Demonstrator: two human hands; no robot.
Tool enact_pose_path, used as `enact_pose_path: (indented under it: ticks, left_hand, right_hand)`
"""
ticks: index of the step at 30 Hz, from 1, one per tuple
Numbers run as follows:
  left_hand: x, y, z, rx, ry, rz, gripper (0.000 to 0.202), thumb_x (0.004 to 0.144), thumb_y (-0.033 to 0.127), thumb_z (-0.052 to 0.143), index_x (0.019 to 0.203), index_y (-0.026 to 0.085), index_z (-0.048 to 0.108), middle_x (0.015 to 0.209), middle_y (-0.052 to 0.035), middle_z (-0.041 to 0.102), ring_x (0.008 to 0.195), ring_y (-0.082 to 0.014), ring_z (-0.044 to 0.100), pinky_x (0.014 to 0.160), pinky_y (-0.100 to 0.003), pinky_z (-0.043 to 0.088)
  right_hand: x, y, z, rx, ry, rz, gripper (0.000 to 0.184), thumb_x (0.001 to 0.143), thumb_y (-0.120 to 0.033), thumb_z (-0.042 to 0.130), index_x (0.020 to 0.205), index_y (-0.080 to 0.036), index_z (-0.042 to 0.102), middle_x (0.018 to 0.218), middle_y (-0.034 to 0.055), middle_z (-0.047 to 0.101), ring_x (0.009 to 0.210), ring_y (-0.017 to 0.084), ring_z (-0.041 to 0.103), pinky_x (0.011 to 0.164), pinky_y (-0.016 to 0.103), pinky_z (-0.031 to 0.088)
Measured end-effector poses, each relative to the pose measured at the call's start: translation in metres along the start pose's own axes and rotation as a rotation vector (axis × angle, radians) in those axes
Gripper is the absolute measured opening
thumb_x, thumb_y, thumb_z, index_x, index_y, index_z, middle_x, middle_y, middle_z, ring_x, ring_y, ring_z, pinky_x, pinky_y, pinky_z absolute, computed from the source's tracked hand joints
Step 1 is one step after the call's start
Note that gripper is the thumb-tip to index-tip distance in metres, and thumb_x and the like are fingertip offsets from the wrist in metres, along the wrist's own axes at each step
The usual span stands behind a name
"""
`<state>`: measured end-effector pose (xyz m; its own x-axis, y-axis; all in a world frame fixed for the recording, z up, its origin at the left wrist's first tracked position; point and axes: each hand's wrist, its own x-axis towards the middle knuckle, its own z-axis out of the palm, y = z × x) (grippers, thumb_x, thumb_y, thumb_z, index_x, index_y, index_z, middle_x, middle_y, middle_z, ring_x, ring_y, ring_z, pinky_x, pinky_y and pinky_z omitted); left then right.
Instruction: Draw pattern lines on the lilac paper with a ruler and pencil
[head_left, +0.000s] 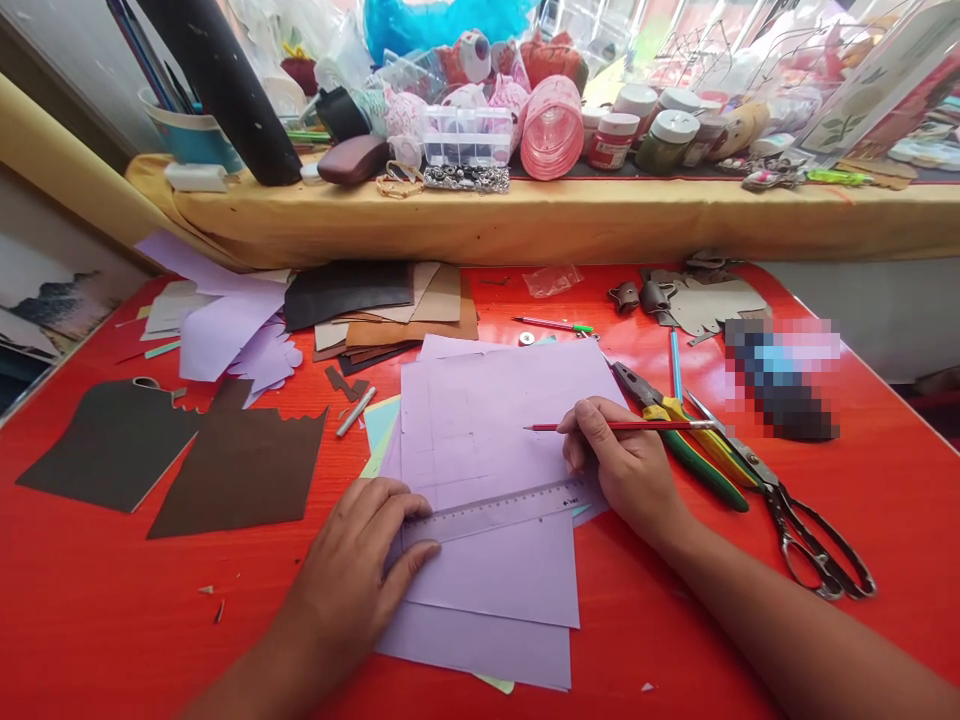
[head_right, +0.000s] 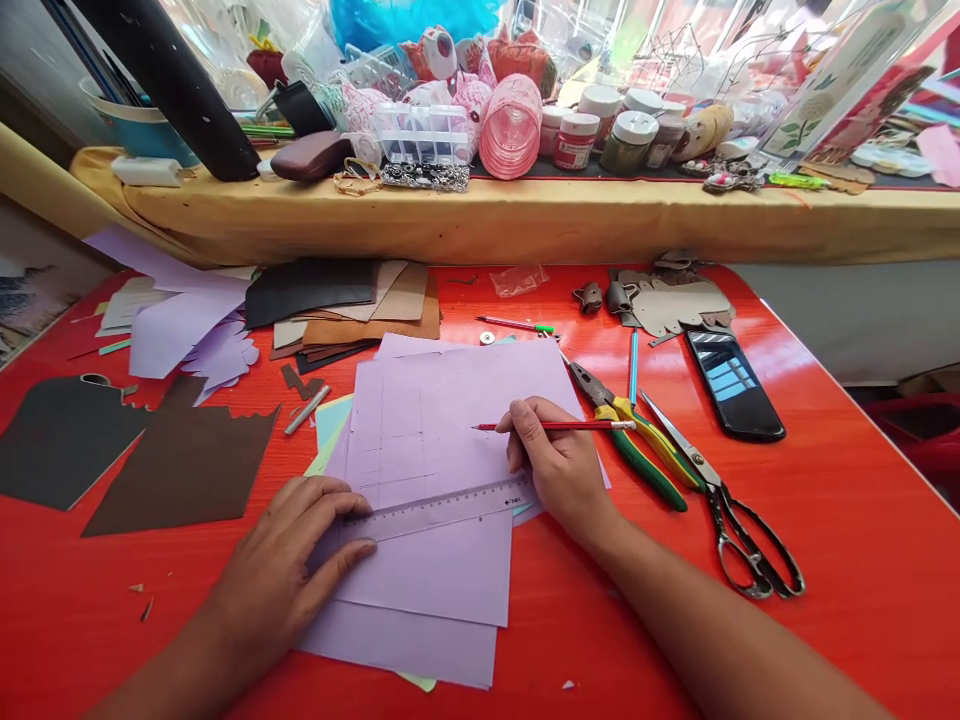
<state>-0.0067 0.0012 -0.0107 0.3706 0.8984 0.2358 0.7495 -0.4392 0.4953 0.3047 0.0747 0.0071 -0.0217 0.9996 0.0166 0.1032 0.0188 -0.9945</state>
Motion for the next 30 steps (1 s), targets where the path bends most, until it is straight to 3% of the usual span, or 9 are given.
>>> enact_pose_path:
  ticks: [8, 13, 19, 21, 23, 25, 27, 30]
  left_hand:
    - [-0.005, 0.002, -0.002, -0.104, -0.022, 0.01, 0.011, 0.113, 0.027, 0.057, 0.102, 0.025, 0.06, 0.096, -0.0005, 0.065, 0.091, -0.0204, 0.061, 0.081, -0.031, 0.048]
    - [-0.001, 0.009, -0.007, -0.061, 0.004, 0.138, 0.015, 0.113, 0.022, 0.057, 0.125, 0.025, 0.066, 0.098, -0.0013, 0.07, 0.095, -0.021, 0.061, 0.087, -0.031, 0.049]
    - [0.004, 0.016, -0.012, -0.091, -0.018, 0.211, 0.017, 0.111, 0.009, 0.055, 0.114, 0.023, 0.064, 0.092, -0.0005, 0.071, 0.09, -0.0203, 0.058, 0.086, -0.033, 0.046]
    - [0.006, 0.021, -0.017, -0.143, -0.081, 0.251, 0.017, 0.11, 0.008, 0.053, 0.111, 0.022, 0.063, 0.09, -0.0009, 0.07, 0.087, -0.0201, 0.057, 0.082, -0.033, 0.046]
    - [0.008, 0.027, -0.025, -0.267, -0.252, 0.356, 0.019, 0.111, 0.009, 0.049, 0.105, 0.023, 0.062, 0.086, -0.0001, 0.067, 0.083, -0.0186, 0.057, 0.079, -0.031, 0.048]
    - [0.009, 0.033, -0.031, -0.351, -0.347, 0.413, 0.017, 0.113, 0.013, 0.051, 0.105, 0.023, 0.061, 0.088, -0.0003, 0.069, 0.086, -0.018, 0.06, 0.082, -0.03, 0.051]
    - [0.01, 0.035, -0.034, -0.393, -0.35, 0.393, 0.015, 0.113, 0.012, 0.052, 0.107, 0.023, 0.062, 0.091, -0.0013, 0.07, 0.089, -0.0178, 0.061, 0.083, -0.029, 0.052]
    - [0.009, 0.032, -0.033, -0.411, -0.257, 0.327, 0.02, 0.109, 0.006, 0.052, 0.108, 0.023, 0.061, 0.09, -0.0017, 0.067, 0.085, -0.0177, 0.059, 0.079, -0.03, 0.05]
  right_hand:
    - [0.0, 0.001, 0.0, -0.014, 0.002, -0.017, 0.05, 0.109, -0.065, 0.063, 0.084, -0.022, 0.073, 0.057, -0.002, 0.061, 0.054, 0.016, 0.057, 0.055, 0.03, 0.043]
    - [0.0, 0.0, 0.0, -0.007, -0.003, -0.014, 0.05, 0.108, -0.065, 0.064, 0.083, -0.022, 0.073, 0.057, -0.0022, 0.06, 0.054, 0.016, 0.057, 0.054, 0.03, 0.043]
    - [-0.001, 0.0, -0.002, -0.023, 0.009, -0.003, 0.05, 0.108, -0.065, 0.065, 0.083, -0.022, 0.074, 0.057, -0.0018, 0.06, 0.054, 0.016, 0.058, 0.057, 0.031, 0.044]
    - [-0.001, -0.001, -0.002, -0.033, 0.005, -0.004, 0.051, 0.107, -0.067, 0.065, 0.083, -0.022, 0.074, 0.057, -0.0014, 0.06, 0.054, 0.017, 0.058, 0.057, 0.031, 0.045]
    - [-0.001, -0.002, -0.001, -0.048, 0.005, -0.004, 0.052, 0.107, -0.067, 0.065, 0.083, -0.022, 0.074, 0.057, -0.0009, 0.061, 0.054, 0.017, 0.058, 0.057, 0.032, 0.045]
    - [-0.001, -0.003, -0.001, -0.059, 0.007, -0.003, 0.052, 0.107, -0.068, 0.065, 0.083, -0.022, 0.074, 0.057, -0.0007, 0.061, 0.054, 0.018, 0.059, 0.057, 0.032, 0.045]
    - [-0.001, -0.003, -0.001, -0.061, 0.004, -0.003, 0.053, 0.106, -0.068, 0.065, 0.083, -0.022, 0.074, 0.057, -0.0007, 0.06, 0.054, 0.018, 0.059, 0.056, 0.031, 0.046]
    - [-0.001, -0.003, -0.002, -0.075, 0.001, -0.011, 0.054, 0.106, -0.069, 0.064, 0.083, -0.022, 0.074, 0.058, -0.0007, 0.061, 0.055, 0.017, 0.059, 0.056, 0.031, 0.047]
